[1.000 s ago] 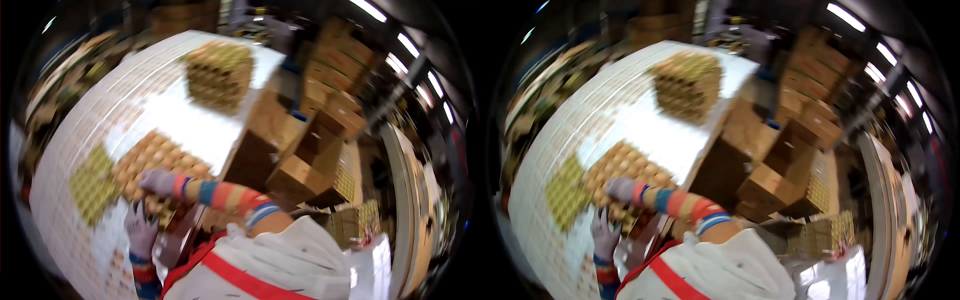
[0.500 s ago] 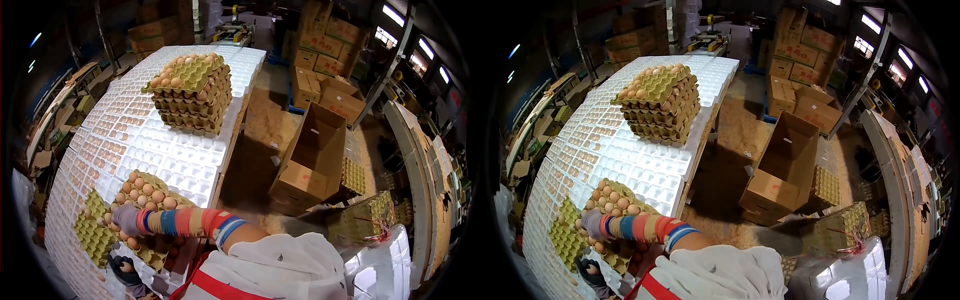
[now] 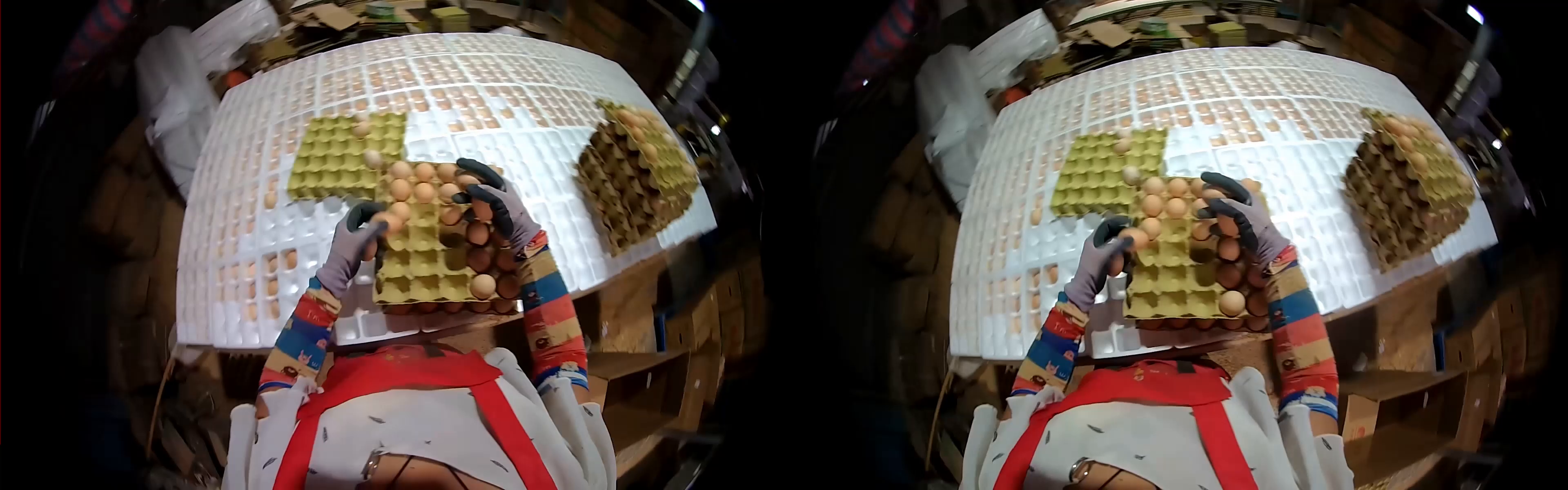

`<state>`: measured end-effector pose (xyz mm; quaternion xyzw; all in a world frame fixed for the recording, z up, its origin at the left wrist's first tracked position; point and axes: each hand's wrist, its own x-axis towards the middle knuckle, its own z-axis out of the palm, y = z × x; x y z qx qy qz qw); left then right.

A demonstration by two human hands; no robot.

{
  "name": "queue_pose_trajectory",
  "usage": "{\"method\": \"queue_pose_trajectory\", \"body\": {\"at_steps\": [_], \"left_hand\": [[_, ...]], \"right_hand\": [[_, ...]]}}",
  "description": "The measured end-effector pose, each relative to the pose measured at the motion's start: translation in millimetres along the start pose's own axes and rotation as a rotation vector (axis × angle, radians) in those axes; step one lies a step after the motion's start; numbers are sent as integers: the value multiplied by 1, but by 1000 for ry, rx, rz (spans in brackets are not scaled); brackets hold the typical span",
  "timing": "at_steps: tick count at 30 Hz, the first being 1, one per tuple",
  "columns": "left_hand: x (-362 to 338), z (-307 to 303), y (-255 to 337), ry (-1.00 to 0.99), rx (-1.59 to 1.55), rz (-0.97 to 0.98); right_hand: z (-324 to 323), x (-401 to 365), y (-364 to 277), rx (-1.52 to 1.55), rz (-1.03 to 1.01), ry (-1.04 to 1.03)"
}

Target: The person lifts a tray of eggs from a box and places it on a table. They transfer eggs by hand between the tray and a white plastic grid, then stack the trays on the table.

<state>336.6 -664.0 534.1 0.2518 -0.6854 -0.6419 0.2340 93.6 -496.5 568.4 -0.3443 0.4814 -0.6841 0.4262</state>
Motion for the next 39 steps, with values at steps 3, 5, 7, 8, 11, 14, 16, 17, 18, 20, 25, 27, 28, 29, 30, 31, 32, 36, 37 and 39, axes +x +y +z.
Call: {"method": "queue_pose_trajectory", "body": {"at_steps": [3, 5, 7, 8, 11, 14, 16, 17, 18, 20, 25, 27, 28, 29, 30, 31, 32, 36, 37, 39], "left_hand": [[6, -10, 17, -48, -496, -140], [23, 2, 13, -32, 419, 97], [20, 31, 49, 7, 1297, 207], [30, 42, 45, -36, 1445, 142], [47, 41, 27, -47, 1473, 135], [36, 12, 48, 18, 933, 67], [31, -6, 5, -67, 45, 113], [26, -13, -4, -239, -394, 73], [21, -20, -13, -401, -977, -72], [-2, -22, 0, -483, -1461, -315], [-75, -47, -32, -260, -1265, -326], [-121, -77, -49, -160, -911, -208], [-153, -84, -36, -23, -349, 173], [-170, -107, -53, 5, -393, 103], [-189, -130, -49, 113, -491, -93], [-207, -153, -45, 244, -609, -278], [-219, -171, -35, 369, -338, -396], [-248, -213, -64, 422, 815, -243], [-244, -212, -59, 378, 922, -310], [-241, -209, -56, 314, 1023, -333]], "right_hand": [[28, 21, -5, -1144, -65, 63], [58, 39, 0, -1763, 21, 35], [60, 61, 28, -1969, -16, -33], [62, 63, 26, -1903, -27, -38], [41, 65, 26, -1545, -73, 24], [15, 62, 32, -250, 139, 218], [22, 40, 6, 434, 358, -19], [8, 42, 20, 678, 408, -209], [18, 37, 18, 764, 443, -208], [55, 25, 11, 936, 541, -228], [108, -1, 26, 665, 454, -273], [156, -33, 31, -200, -95, -252], [160, -47, 45, 79, 236, -252], [164, -54, 58, 353, 564, -234], [183, -56, 57, 98, 559, -300], [205, -62, 57, -159, 551, -357], [221, -66, 75, -413, 377, -401], [297, -49, 118, -1332, -97, -453], [316, -40, 125, -1447, 10, -447], [328, -24, 161, -1449, 59, -398]]}}
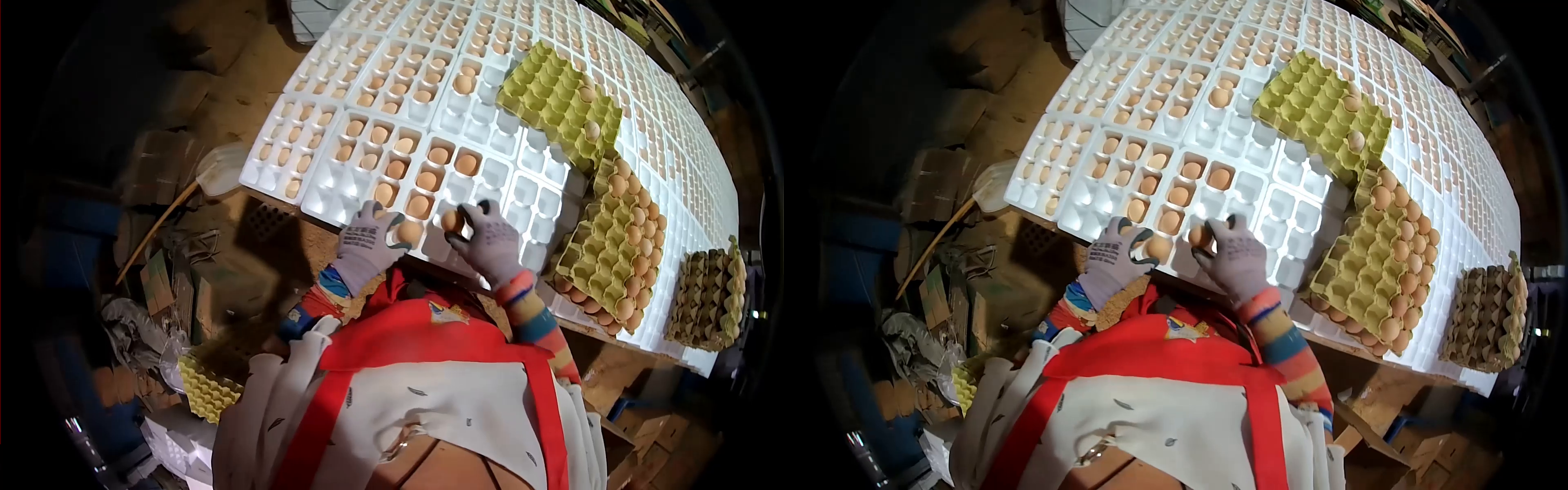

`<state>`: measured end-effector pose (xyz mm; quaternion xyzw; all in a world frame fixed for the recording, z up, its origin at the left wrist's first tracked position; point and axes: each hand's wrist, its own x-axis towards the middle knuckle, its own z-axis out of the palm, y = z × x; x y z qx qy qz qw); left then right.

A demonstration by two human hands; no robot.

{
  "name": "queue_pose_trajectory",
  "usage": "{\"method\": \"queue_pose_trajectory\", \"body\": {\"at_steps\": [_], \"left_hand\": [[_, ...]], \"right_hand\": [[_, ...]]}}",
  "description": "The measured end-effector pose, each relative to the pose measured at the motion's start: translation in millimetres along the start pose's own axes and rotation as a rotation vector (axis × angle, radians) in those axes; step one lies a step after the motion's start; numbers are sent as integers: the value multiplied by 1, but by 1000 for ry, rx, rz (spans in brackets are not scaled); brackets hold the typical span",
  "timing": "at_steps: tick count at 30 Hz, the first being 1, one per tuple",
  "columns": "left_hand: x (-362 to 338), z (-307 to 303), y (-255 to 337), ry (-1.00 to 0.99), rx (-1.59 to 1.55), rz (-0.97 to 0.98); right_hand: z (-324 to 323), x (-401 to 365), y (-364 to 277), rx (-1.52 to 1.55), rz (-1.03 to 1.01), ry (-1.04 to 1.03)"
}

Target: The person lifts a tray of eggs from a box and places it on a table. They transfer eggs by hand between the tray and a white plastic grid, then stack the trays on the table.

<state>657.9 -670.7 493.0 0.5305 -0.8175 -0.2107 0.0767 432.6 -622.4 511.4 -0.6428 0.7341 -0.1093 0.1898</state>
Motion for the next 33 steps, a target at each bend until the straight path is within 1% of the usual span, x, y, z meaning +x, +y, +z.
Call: {"method": "queue_pose_trajectory", "body": {"at_steps": [2, 3, 4, 6, 7, 8, 10, 11, 12, 14, 15, 16, 17, 18, 19, 20, 21, 22, 23, 24, 25, 26, 27, 28, 30, 31, 32, 33], "left_hand": [[-1, 1, 3, 17, -29, 87], [-1, -5, 9, -19, 39, 143], [-1, -13, 21, -135, -143, 112], [4, 7, 26, -130, -124, 357], [10, 12, 33, -211, -69, 372], [11, 13, 32, -247, -78, 362], [19, 14, 32, -306, -90, 344], [21, 19, 24, -236, -237, 302], [23, 15, 20, -221, -337, 243], [37, 31, 3, -476, -1127, -144], [39, 27, -2, -529, -1573, -317], [30, 32, -3, -262, -1399, 239], [34, 34, 1, -361, -1607, 16], [39, 23, 13, -463, -1800, -220], [39, 5, 32, -472, -1487, -297], [47, 27, 34, -379, -1259, -60], [55, 52, 43, -234, -1105, 136], [59, 62, 62, -83, -956, 326], [61, 68, 76, 42, -702, 451], [59, 66, 92, 40, -636, 481], [63, 78, 94, 132, -438, 569], [67, 90, 95, 232, -234, 646], [62, 80, 111, 230, -279, 573], [63, 76, 124, 249, -305, 552], [73, 63, 167, 256, -364, 610], [84, 63, 192, 221, -436, 633], [99, 66, 216, 326, -370, 792], [112, 68, 243, 319, -338, 800]], "right_hand": [[12, 17, -1, -14, 14, -26], [9, 22, -6, 27, 62, 9], [11, 31, -7, 1, 44, 38], [16, 50, -6, -47, 15, 80], [13, 57, -9, -146, -11, 45], [13, 62, -6, -176, 22, -32], [-2, 62, -7, -44, 91, 24], [0, 64, 2, -16, 137, 103], [8, 67, 10, -115, 79, 179], [31, 73, 30, -302, -26, 328], [36, 74, 32, -354, -81, 297], [37, 71, 37, -380, -107, 329], [38, 68, 42, -298, -95, 407], [34, 63, 43, -220, -82, 487], [25, 54, 42, -75, -37, 542], [14, 44, 45, 56, 15, 612], [8, 36, 57, 191, 10, 717], [-13, 20, 58, 340, 34, 727], [-38, -1, 62, 435, 67, 697], [-61, -19, 64, 538, 91, 662], [-86, -38, 77, 346, 99, 745], [-98, -53, 105, 242, 75, 889], [-116, -71, 131, 147, 182, 909], [-136, -88, 152, 22, 337, 866], [-148, -104, 210, -265, 406, 608], [-150, -99, 225, -334, 280, 573], [-150, -94, 238, -402, 153, 536], [-148, -86, 247, -395, 113, 388]]}}
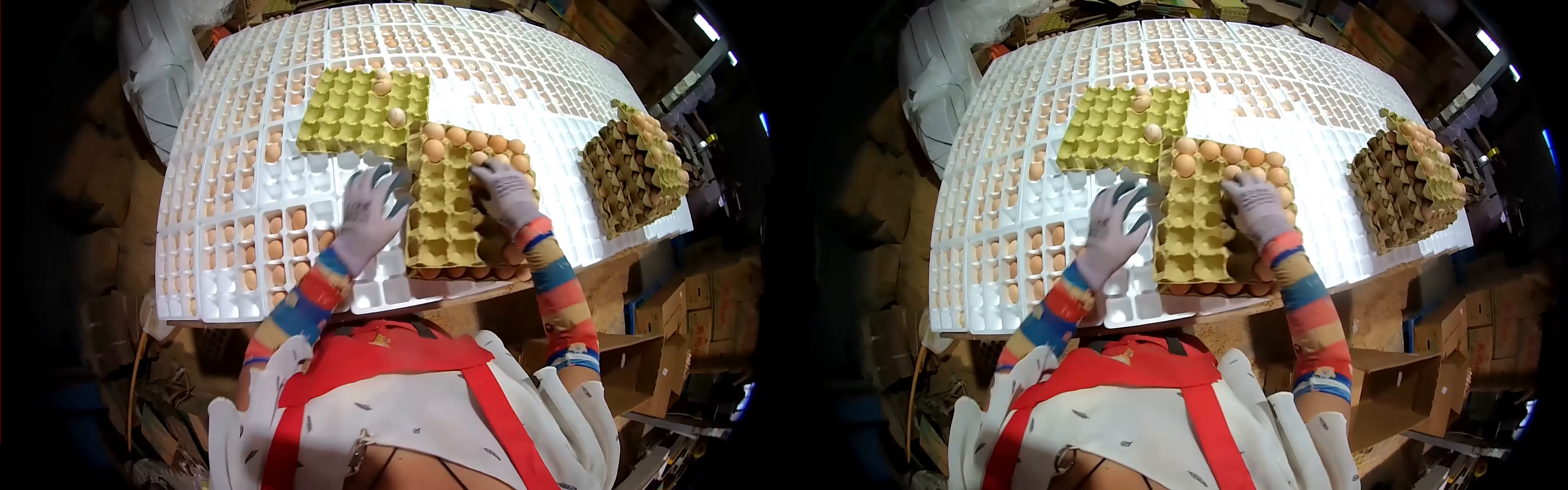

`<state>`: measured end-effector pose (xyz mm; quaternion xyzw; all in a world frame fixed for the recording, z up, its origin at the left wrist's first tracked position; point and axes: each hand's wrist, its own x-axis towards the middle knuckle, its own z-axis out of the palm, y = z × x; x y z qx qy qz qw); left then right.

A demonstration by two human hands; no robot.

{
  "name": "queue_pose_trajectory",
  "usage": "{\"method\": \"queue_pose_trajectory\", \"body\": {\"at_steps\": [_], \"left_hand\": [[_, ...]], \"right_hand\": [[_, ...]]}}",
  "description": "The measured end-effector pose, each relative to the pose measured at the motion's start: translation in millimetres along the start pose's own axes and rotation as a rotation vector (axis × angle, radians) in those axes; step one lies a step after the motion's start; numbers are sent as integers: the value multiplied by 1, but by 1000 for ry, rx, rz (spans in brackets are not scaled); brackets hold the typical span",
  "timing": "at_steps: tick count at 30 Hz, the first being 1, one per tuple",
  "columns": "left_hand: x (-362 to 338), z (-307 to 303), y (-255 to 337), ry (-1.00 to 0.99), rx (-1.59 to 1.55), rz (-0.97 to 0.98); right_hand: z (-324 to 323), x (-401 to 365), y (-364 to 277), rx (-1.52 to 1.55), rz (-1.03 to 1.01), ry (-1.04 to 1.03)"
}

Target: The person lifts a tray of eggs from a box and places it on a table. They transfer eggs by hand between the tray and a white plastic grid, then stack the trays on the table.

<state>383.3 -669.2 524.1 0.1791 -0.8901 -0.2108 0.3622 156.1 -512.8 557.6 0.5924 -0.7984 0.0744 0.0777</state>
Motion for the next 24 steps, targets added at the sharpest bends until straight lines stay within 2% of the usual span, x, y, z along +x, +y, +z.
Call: {"method": "queue_pose_trajectory", "body": {"at_steps": [1, 2, 3, 5, 6, 7, 9, 10, 11, 12, 13, 14, 15, 17, 18, 19, 21, 22, 23, 24], "left_hand": [[24, 16, 4, -48, 16, 9], [48, 30, 12, -123, 80, -34], [68, 43, 15, -281, 212, -113], [90, 61, 18, -503, 329, -190], [93, 68, 16, -457, 399, -141], [98, 73, 12, -420, 352, -143], [98, 77, 1, -277, 96, -161], [99, 78, -1, -140, -4, -220], [98, 76, -3, -88, -253, -406], [101, 75, -15, -27, -531, -580], [103, 73, -29, 39, -810, -749], [104, 58, -21, 130, -1322, -842], [103, 61, -38, 107, -1666, -860], [116, 56, -27, 241, -1658, -867], [121, 63, -48, 107, -1635, -903], [128, 64, -35, 90, -1271, -828], [153, 69, -4, -238, -190, -693], [154, 79, 2, -240, 229, -284], [146, 94, 0, -246, 428, -83], [148, 101, 0, -378, 508, -88]], "right_hand": [[18, 4, 13, -73, -54, -16], [14, 6, 21, 15, -19, -53], [9, 9, 29, 101, 15, -89], [-2, -2, 51, 900, 223, 68], [-8, -6, 64, 1515, 449, 79], [-20, -7, 71, 1734, 599, 111], [-10, 2, 90, 1734, 424, 81], [-14, 14, 87, 1306, 386, -49], [-17, 26, 77, 873, 336, -162], [-9, 34, 63, 486, 137, -46], [-5, 42, 52, 229, -9, -18], [18, 49, 49, 54, -71, -25], [38, 56, 49, -123, -131, -33], [-5, 61, 59, 188, -6, -265], [-21, 62, 68, 337, 56, -382], [-11, 53, 90, 909, 263, -344], [8, 48, 132, 1724, 254, -157], [-12, 46, 126, 1830, 306, -191], [-2, 56, 134, 1688, 240, -220], [12, 69, 136, 1288, 151, -184]]}}
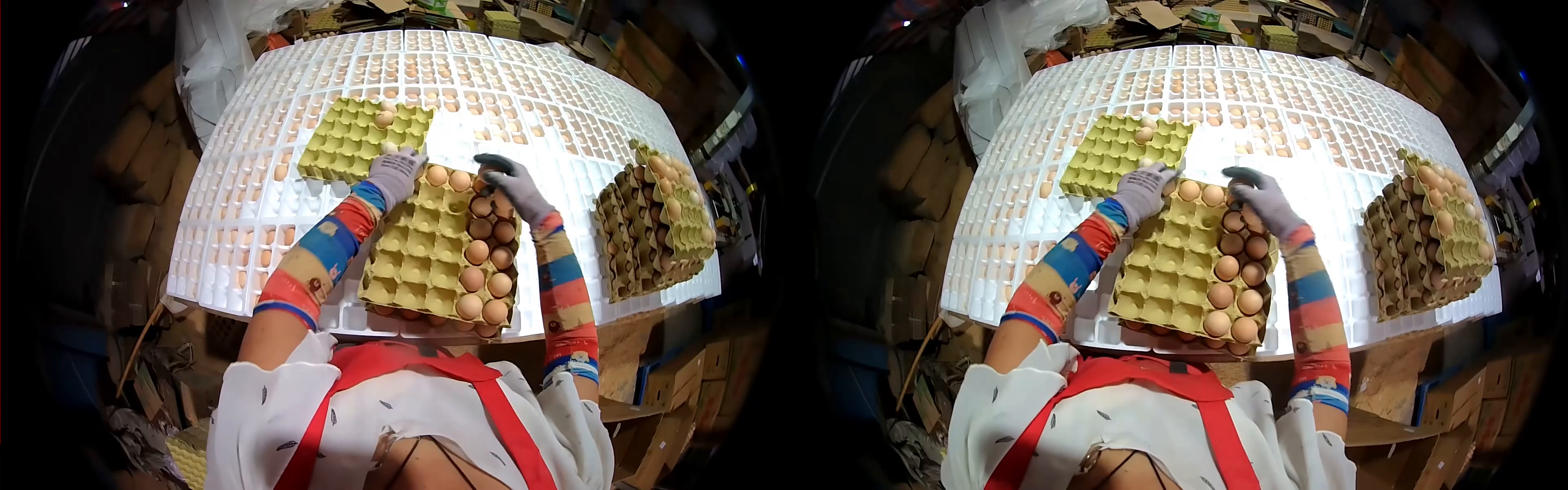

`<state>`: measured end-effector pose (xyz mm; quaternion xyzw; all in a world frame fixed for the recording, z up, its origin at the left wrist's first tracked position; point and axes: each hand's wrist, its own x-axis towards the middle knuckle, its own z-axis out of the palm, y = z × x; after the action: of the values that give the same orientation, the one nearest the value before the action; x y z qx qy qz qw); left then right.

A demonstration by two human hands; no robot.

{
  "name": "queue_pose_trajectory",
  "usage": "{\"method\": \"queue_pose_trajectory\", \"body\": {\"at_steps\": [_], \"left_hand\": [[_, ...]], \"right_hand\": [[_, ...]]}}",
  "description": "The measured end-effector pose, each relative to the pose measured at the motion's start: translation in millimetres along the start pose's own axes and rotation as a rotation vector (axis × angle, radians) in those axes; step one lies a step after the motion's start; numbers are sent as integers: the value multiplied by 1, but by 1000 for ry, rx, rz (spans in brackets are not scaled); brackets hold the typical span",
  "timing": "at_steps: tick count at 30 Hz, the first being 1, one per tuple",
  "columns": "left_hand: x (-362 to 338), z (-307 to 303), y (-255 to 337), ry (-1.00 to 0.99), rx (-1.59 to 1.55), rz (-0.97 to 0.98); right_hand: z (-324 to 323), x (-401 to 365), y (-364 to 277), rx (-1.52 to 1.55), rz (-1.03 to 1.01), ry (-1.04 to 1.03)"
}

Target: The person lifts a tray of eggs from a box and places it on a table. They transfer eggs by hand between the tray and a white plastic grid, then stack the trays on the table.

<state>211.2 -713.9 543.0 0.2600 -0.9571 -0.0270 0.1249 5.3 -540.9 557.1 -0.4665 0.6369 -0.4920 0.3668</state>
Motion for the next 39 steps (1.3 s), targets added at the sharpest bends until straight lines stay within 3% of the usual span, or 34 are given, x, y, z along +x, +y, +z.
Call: {"method": "queue_pose_trajectory", "body": {"at_steps": [1, 2, 3, 4, 5, 7, 8, 9, 11, 12, 13, 14, 15, 16, 17, 19, 21, 22, 24, 25, 27, 28, 29, 30, 32, 33, 34, 35, 37, 38, 39], "left_hand": [[6, 0, 1, -123, 88, 9], [8, -1, -3, -89, -136, -69], [6, -5, -9, -57, -356, -146], [2, -8, -17, -26, -576, -223], [0, -1, -32, -48, -1198, -318], [-20, -30, -30, -23, -1894, -292], [-22, -39, -24, -6, -1893, -315], [-11, -23, -36, -51, -1714, -182], [3, -39, -3, -155, -609, -184], [7, -48, 24, -201, -224, -143], [9, -45, 45, -173, 109, -87], [19, -34, 56, -244, 226, -89], [33, -20, 60, -305, 348, -90], [39, -15, 60, -347, 304, -73], [43, -10, 56, -320, 283, -52], [31, -40, 52, -288, 143, -70], [29, -21, 13, -134, -431, -213], [21, -21, 0, -254, -1243, -279], [-10, -17, -17, -408, -2241, -71], [-16, -3, -34, -751, -2837, 128], [-53, -15, -33, -815, -3013, 318], [-74, -18, -37, -762, -3097, 224], [-95, -15, -43, -681, -3067, 262], [-122, -14, -51, -655, -3063, 174], [-197, -13, -65, -144, -2483, -12], [-239, -30, -61, 181, -1912, -143], [-281, -48, -71, 274, -1796, -118], [-323, -68, -84, 341, -1678, -78], [-358, -73, -127, 93, -1879, -588], [-383, -79, -143, 80, -1711, -820], [-416, -67, -165, 255, -1676, -852]], "right_hand": [[11, 9, -12, -405, -74, 20], [24, 11, -23, -943, -73, 101], [37, 15, -31, -1233, -70, 110], [47, 22, -34, -1329, 10, 42], [52, 29, -37, -1424, 91, -21], [41, 30, -29, -1206, 65, 35], [34, 30, -27, -1106, 53, 55], [30, 22, -29, -936, 49, 193], [22, 17, -22, 179, 181, 216], [21, 7, -29, 718, 284, 242], [14, 5, -26, 1063, 315, 14], [24, -1, -18, 977, 153, 123], [23, -9, -20, 1184, 184, -30], [22, -16, -23, 1371, 246, -182], [24, -23, -19, 1353, 191, -230], [30, -35, -19, 1360, 175, -195], [38, -47, -23, 1341, 122, -90], [43, -47, -19, 1312, 98, -79], [55, -49, -11, 1254, 50, -53], [63, -50, -18, 1316, 67, -152], [88, -53, -34, 1366, 105, -239], [103, -54, -41, 1359, 120, -227], [122, -57, -48, 1311, 141, -197], [140, -62, -56, 1262, 164, -169], [184, -70, -61, 995, 126, -156], [212, -77, -71, 852, 105, -161], [240, -82, -81, 711, 85, -164], [273, -93, -88, 631, 100, -72], [317, -87, -83, 693, 287, -288], [334, -76, -83, 382, 371, -401], [355, -69, -76, 226, 350, -503]]}}
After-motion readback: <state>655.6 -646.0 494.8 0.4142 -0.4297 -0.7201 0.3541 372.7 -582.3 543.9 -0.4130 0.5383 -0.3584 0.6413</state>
